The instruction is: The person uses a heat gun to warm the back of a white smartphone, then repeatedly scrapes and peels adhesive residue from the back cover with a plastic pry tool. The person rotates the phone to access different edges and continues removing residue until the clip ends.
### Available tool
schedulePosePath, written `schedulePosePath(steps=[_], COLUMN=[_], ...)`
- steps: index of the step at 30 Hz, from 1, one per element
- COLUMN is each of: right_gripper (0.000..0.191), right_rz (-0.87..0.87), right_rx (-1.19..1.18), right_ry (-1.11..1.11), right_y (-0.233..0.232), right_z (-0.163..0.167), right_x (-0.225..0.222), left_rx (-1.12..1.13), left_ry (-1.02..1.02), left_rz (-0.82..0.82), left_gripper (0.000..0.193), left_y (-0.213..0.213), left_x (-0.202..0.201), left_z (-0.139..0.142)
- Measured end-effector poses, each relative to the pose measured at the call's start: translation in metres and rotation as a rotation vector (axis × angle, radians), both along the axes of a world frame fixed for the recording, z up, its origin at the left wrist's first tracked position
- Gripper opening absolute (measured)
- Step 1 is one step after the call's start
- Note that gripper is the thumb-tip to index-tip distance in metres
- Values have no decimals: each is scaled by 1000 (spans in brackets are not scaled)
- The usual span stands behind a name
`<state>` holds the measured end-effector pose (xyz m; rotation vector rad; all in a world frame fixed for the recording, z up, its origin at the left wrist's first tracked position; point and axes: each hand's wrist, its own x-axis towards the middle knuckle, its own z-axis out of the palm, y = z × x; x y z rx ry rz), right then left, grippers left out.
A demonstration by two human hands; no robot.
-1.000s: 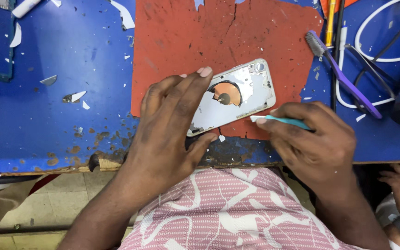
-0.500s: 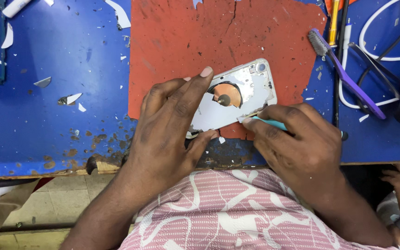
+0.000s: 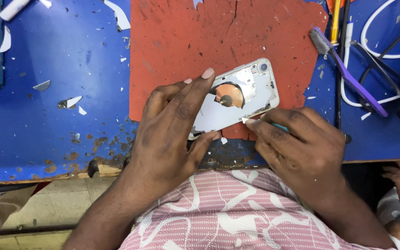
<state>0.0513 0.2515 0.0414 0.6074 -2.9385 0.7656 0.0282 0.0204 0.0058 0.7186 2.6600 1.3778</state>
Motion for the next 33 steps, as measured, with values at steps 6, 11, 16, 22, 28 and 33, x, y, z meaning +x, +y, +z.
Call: schedulePosePath(steps=[6,11,16,22,28,33], right_gripper=[23,26,29,32,30,31], right_rz=[7,-41,-66,-56,-39,-103], right_rx=[27,3,-9,30,96,-39], right_ry=[10,5,63,136,250,199], right_y=[0,-1,-5,-6,-6,2], right_z=[-2,-5,-14,-19,-23,-26], right_x=[-3,5,11,15,15,16], left_rx=[35,-9,-4,17,19,27], left_ry=[23,-34,-49,-46,-61,-25], left_rz=[-1,-10,-17,-15,18,30], left_gripper=[93,95,95,94,94,97], left_y=[1,-1,0,0,2,3], left_x=[-1,1,2,0,-1,-5], left_z=[2,3,3,3,0,-4])
